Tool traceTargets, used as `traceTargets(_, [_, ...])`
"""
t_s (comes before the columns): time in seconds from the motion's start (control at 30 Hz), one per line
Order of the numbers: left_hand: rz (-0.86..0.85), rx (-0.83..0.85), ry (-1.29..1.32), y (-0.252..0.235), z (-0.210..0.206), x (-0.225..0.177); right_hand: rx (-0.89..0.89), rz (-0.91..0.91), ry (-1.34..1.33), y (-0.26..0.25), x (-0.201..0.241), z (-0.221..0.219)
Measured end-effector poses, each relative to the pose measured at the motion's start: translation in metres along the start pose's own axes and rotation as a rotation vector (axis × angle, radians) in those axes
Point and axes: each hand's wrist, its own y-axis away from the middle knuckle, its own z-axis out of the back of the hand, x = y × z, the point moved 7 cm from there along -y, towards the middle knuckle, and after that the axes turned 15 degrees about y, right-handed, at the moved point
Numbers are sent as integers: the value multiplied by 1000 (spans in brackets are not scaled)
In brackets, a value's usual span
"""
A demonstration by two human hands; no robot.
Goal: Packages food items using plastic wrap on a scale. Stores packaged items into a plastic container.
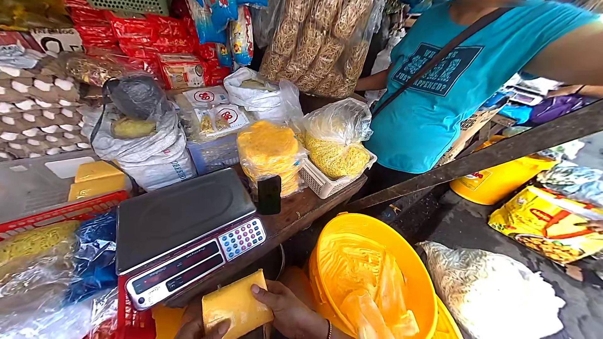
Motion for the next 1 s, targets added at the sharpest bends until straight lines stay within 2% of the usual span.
traceTargets(0.07, [-6,-2,140,4,-1,2,50,33,36,1,2,-6])
traceTargets(0.17, [-8,47,183,10,3,2,135,74,118,4,7,-12])
traceTargets(0.33, [-19,74,133,6,15,-3,299,116,255,-3,10,-19])
traceTargets(0.47, [-144,75,-8,-14,28,-43,345,255,547,-29,52,-24])
traceTargets(0.63, [-238,22,-281,-52,47,-130,333,258,1044,-112,113,-29])
traceTargets(0.8, [-472,-7,-424,-111,87,-199,326,522,1145,-215,167,-32])
traceTargets(0.87, [-497,-31,-440,-130,103,-214,305,539,1167,-249,175,-30])
traceTargets(1.0, [-466,-65,-520,-160,125,-218,289,475,1195,-287,169,-30])
